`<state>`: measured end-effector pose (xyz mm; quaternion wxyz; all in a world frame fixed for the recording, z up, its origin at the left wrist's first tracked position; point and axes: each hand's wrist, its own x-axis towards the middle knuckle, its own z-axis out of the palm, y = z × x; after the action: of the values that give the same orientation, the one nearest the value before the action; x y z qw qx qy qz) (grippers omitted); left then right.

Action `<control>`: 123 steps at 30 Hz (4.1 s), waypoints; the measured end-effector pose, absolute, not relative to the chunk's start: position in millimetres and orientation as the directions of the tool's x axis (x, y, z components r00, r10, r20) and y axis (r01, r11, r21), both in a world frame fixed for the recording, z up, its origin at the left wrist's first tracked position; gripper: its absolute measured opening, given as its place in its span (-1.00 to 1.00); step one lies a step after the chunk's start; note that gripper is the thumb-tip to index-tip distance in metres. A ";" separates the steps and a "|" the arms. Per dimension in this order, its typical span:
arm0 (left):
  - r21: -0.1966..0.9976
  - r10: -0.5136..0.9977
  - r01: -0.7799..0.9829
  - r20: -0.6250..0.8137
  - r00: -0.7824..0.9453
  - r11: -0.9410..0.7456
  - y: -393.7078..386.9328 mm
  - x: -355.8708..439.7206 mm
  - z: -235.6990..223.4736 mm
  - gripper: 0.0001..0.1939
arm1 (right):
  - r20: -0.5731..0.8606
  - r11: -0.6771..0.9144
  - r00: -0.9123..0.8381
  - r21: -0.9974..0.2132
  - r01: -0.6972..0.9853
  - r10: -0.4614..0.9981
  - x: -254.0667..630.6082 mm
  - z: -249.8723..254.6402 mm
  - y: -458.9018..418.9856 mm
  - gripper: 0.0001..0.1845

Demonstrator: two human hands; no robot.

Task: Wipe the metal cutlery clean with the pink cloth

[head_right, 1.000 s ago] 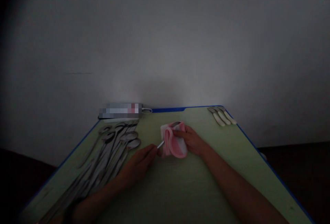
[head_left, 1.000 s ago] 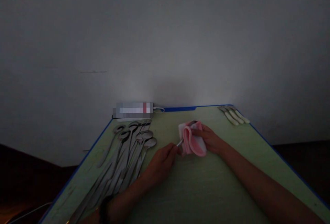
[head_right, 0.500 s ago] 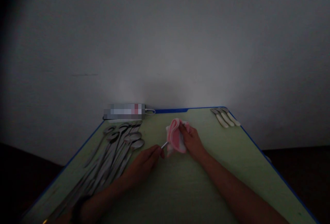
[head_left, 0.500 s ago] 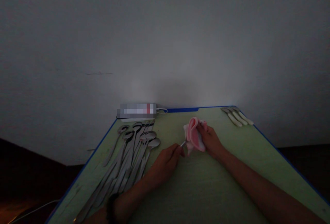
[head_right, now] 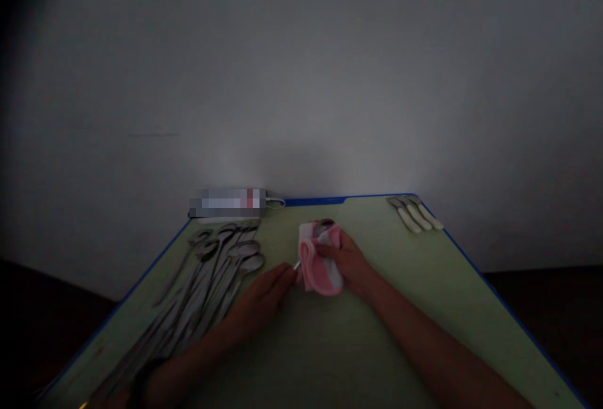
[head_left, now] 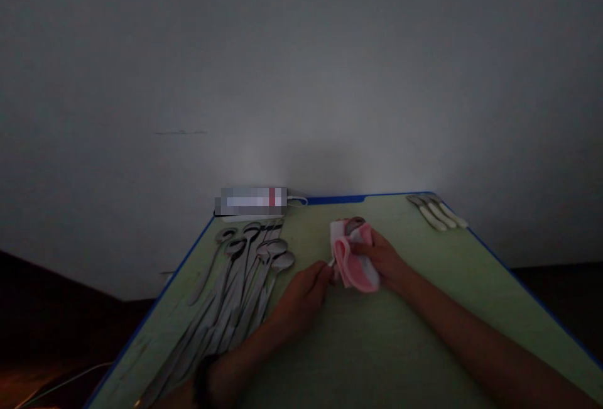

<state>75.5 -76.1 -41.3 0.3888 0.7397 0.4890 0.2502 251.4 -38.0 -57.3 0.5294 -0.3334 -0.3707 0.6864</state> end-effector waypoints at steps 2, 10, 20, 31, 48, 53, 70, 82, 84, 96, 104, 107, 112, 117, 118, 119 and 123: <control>0.819 0.914 0.525 -0.005 0.406 -0.229 -76.5 75.8 -41.0 -0.65 | -0.031 -0.116 -0.190 -0.884 -0.452 0.981 254.9 -55.7 -36.5 -0.51; 0.790 0.917 0.572 -0.032 0.398 -0.220 -77.6 77.2 -35.7 -0.66 | -0.053 -0.163 -0.196 -0.782 -0.601 0.979 261.6 -58.8 -25.6 -0.61; 0.699 0.896 0.651 -0.031 0.444 -0.298 -81.7 81.2 -37.9 -0.68 | -0.052 -0.058 -0.027 -0.876 -0.479 0.998 258.2 -60.5 -26.6 -0.62; 0.774 0.936 0.591 0.008 0.351 -0.228 -77.7 83.1 -37.5 -0.65 | -0.156 -0.056 0.199 -0.899 -0.434 0.968 223.6 -62.1 -50.5 -0.57; 0.802 0.873 0.530 -0.023 0.487 -0.275 -84.9 76.8 -28.0 -0.63 | 0.012 0.009 -0.014 -0.970 -0.243 1.000 270.4 -65.7 -23.0 -0.65; 0.797 0.832 0.524 -0.052 0.553 -0.299 -87.4 75.8 -25.0 -0.61 | -0.066 -0.044 0.062 -0.951 -0.305 0.996 270.2 -61.7 -21.0 -0.62; 0.769 0.858 0.560 -0.031 0.513 -0.308 -78.5 80.2 -38.1 -0.61 | -0.253 -0.170 0.128 -0.876 -0.452 0.959 231.3 -56.4 -44.8 -0.62; 0.850 0.876 0.493 -0.083 0.475 -0.186 -83.9 71.9 -39.9 -0.52 | -0.049 -0.097 -0.138 -0.924 -0.370 0.989 277.5 -55.6 -21.5 -0.68; 0.874 0.882 0.461 -0.086 0.463 -0.157 -82.4 72.0 -40.1 -0.52 | -0.065 -0.138 -0.189 -0.904 -0.405 0.980 279.2 -53.1 -22.3 -0.67; 0.787 0.854 0.554 -0.069 0.516 -0.271 -83.4 80.7 -34.6 -0.57 | -0.256 -0.147 0.151 -0.849 -0.508 0.955 231.2 -53.6 -49.2 -0.59; 0.716 0.860 0.610 -0.026 0.510 -0.340 -79.1 80.1 -36.2 -0.63 | -0.214 -0.106 0.183 -0.877 -0.469 0.959 234.6 -55.4 -40.4 -0.64; 0.733 0.854 0.608 -0.072 0.515 -0.305 -81.4 79.7 -33.1 -0.57 | -0.123 -0.030 0.188 -0.901 -0.433 0.975 254.5 -51.3 -27.2 -0.66; 0.779 0.814 0.536 -0.058 0.578 -0.326 -83.6 75.4 -31.1 -0.57 | 0.154 0.127 -0.155 -0.978 -0.168 0.976 289.2 -25.9 -20.9 -0.65; 0.840 0.815 0.488 -0.100 0.571 -0.239 -82.6 72.3 -34.0 -0.55 | 0.045 0.057 -0.430 -0.998 0.016 0.901 308.7 0.7 -29.3 -0.71; 0.847 0.818 0.482 -0.105 0.565 -0.225 -82.2 72.4 -34.3 -0.55 | 0.020 0.050 -0.445 -0.997 0.058 0.895 309.6 4.1 -30.7 -0.72; 0.852 0.822 0.477 -0.106 0.560 -0.215 -81.6 72.7 -34.4 -0.55 | 0.012 0.056 -0.437 -0.994 0.089 0.899 309.0 6.6 -31.6 -0.72; 0.865 0.833 0.456 -0.087 0.547 -0.209 -79.2 73.7 -33.9 -0.55 | 0.147 0.152 -0.179 -0.988 0.013 0.973 290.7 3.2 -33.3 -0.68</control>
<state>73.7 -79.2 -33.9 0.4594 0.7499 0.4296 0.2050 290.7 -33.3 3.2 0.4827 -0.4211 -0.5855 0.4969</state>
